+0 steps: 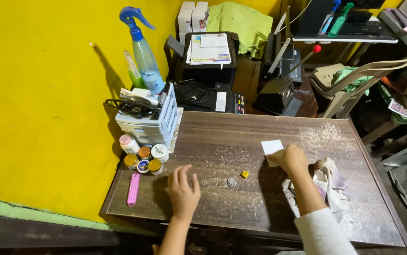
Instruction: Using a binding machine on papers, then clearing and wiping down a desk surface.
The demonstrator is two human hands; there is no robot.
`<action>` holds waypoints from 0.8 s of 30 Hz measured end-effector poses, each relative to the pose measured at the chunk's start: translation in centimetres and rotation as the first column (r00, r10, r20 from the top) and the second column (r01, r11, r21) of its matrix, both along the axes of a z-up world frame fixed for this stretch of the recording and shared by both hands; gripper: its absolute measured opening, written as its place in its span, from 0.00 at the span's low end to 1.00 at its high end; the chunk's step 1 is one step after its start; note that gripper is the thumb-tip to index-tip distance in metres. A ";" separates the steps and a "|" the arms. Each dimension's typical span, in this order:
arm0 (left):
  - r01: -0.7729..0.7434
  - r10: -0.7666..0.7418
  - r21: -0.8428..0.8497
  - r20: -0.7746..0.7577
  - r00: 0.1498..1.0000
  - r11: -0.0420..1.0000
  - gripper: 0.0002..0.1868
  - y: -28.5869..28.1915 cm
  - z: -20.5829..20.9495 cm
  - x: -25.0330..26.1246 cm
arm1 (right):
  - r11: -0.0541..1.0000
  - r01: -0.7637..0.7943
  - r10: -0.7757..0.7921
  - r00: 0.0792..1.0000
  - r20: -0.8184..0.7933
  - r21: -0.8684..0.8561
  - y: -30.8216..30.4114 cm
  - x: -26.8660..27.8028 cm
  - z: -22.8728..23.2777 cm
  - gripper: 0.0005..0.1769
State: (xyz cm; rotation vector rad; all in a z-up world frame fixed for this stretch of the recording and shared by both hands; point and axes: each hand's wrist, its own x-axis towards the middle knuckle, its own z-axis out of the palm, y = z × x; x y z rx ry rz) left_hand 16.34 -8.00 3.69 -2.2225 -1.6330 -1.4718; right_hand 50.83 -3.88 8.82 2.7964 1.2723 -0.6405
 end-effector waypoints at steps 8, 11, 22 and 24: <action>-0.006 0.006 -0.036 0.020 1.000 0.999 0.11 0.1 -0.2 0.4 | 0.994 0.106 -0.095 0.969 -0.227 0.037 4.0 3.6 -5.5 0.33; 0.000 0.001 -0.023 0.015 1.000 1.000 0.11 0.1 -0.3 0.3 | 1.000 0.011 -0.015 0.988 -0.157 -0.026 3.5 1.5 -2.8 0.32; -0.065 0.066 0.036 -0.030 0.997 0.997 0.17 0.5 -1.0 -0.1 | 0.987 -0.017 0.023 0.999 -0.038 0.159 0.6 -0.4 -2.9 0.51; -0.067 0.068 0.033 -0.035 0.997 0.997 0.17 0.6 -1.1 -0.1 | 0.989 -0.022 0.027 0.999 -0.033 0.145 1.9 0.8 -3.8 0.51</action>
